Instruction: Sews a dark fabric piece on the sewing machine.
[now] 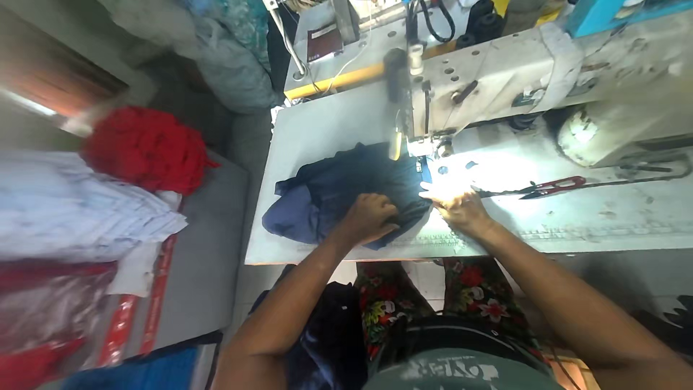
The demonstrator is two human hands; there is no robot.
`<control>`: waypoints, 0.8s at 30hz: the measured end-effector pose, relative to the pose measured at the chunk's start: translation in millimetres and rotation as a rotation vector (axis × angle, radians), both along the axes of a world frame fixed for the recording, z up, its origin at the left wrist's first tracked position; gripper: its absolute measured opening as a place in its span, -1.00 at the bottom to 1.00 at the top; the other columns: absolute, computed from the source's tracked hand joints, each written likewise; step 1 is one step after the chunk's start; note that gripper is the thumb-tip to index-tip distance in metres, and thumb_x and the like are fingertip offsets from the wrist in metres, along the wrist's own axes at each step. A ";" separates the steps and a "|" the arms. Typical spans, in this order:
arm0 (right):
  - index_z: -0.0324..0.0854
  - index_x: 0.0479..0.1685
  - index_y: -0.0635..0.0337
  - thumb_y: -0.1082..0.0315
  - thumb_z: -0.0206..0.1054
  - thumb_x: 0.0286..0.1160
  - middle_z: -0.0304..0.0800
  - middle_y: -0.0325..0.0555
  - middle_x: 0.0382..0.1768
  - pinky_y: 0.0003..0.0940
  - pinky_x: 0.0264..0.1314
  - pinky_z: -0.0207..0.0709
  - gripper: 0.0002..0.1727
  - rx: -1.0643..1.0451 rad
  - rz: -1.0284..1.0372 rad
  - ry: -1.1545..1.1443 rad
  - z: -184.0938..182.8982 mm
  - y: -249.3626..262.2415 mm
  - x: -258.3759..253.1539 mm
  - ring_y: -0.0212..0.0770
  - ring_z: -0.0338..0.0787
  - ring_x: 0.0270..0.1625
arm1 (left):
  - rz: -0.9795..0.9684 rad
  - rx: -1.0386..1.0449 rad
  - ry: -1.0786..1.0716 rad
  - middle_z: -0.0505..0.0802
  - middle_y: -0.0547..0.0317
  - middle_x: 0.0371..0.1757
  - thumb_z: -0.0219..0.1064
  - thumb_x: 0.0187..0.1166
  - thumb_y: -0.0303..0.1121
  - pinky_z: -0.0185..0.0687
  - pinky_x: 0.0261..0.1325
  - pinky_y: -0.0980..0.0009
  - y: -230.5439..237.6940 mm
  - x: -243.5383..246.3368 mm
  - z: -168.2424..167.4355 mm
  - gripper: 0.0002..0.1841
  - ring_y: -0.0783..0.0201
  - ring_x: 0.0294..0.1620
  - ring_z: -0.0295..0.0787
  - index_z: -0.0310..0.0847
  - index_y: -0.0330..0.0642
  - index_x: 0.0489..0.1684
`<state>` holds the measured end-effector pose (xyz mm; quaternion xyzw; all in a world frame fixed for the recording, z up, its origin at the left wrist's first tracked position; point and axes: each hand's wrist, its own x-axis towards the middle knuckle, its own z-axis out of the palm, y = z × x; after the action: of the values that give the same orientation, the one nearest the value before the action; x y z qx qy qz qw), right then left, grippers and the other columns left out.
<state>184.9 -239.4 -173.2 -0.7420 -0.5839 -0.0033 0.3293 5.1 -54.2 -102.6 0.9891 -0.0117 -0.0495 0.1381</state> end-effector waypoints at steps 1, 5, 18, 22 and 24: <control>0.85 0.18 0.07 0.51 0.19 0.60 0.83 -0.02 0.34 0.23 0.35 0.54 -0.64 -0.016 0.002 -0.006 0.8 -0.9 -0.4 0.19 0.81 0.31 | 0.010 0.004 0.007 0.83 -0.20 0.14 0.32 0.68 -0.11 0.44 0.45 -0.22 3.5 1.4 -1.6 -0.65 -0.22 0.32 0.71 0.81 -0.21 0.09; 0.84 0.21 0.07 0.52 0.19 0.59 0.82 -0.03 0.36 0.24 0.35 0.53 -0.62 -0.014 -0.005 -0.025 -1.5 -0.8 -1.4 0.18 0.82 0.31 | -0.071 0.168 -0.049 0.84 -0.13 0.22 0.26 0.72 -0.20 0.19 0.60 -0.44 28.2 9.6 0.1 -0.74 -0.24 0.57 0.56 0.84 -0.13 -0.04; 0.85 0.03 0.23 0.52 0.36 0.46 0.89 0.24 0.01 0.34 0.24 0.56 -0.76 -0.127 0.240 0.146 51.3 19.7 12.5 0.33 0.83 0.17 | 0.021 -0.325 0.085 0.66 0.17 -0.58 0.37 0.48 -0.44 0.50 -0.44 0.29 -42.4 7.6 117.3 -0.91 0.31 -0.55 0.57 0.70 -0.26 -0.37; 0.83 0.19 0.14 0.54 0.35 0.54 0.90 0.14 0.10 0.29 0.36 0.54 -0.68 -0.455 0.408 0.227 96.0 10.3 16.5 0.22 0.84 0.21 | -0.124 -0.105 -0.072 0.67 0.26 -0.67 0.40 0.36 -0.37 0.56 -0.31 0.22 -50.5 7.2 107.4 -0.91 0.29 -0.59 0.63 0.71 -0.13 -0.49; 0.81 0.26 0.08 0.62 0.24 0.57 0.89 0.14 0.13 0.28 0.43 0.49 -0.60 -0.500 0.419 0.261 95.1 12.4 28.1 0.23 0.82 0.25 | -0.087 -0.152 -0.089 0.66 0.23 -0.64 0.37 0.40 -0.36 0.51 -0.28 0.18 -39.6 8.7 106.8 -0.89 0.27 -0.55 0.61 0.68 -0.15 -0.49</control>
<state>213.1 -227.0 -78.1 -0.6580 -0.6591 0.3023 0.2030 13.8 -93.8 4.1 0.9755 -0.0647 -0.0106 0.2098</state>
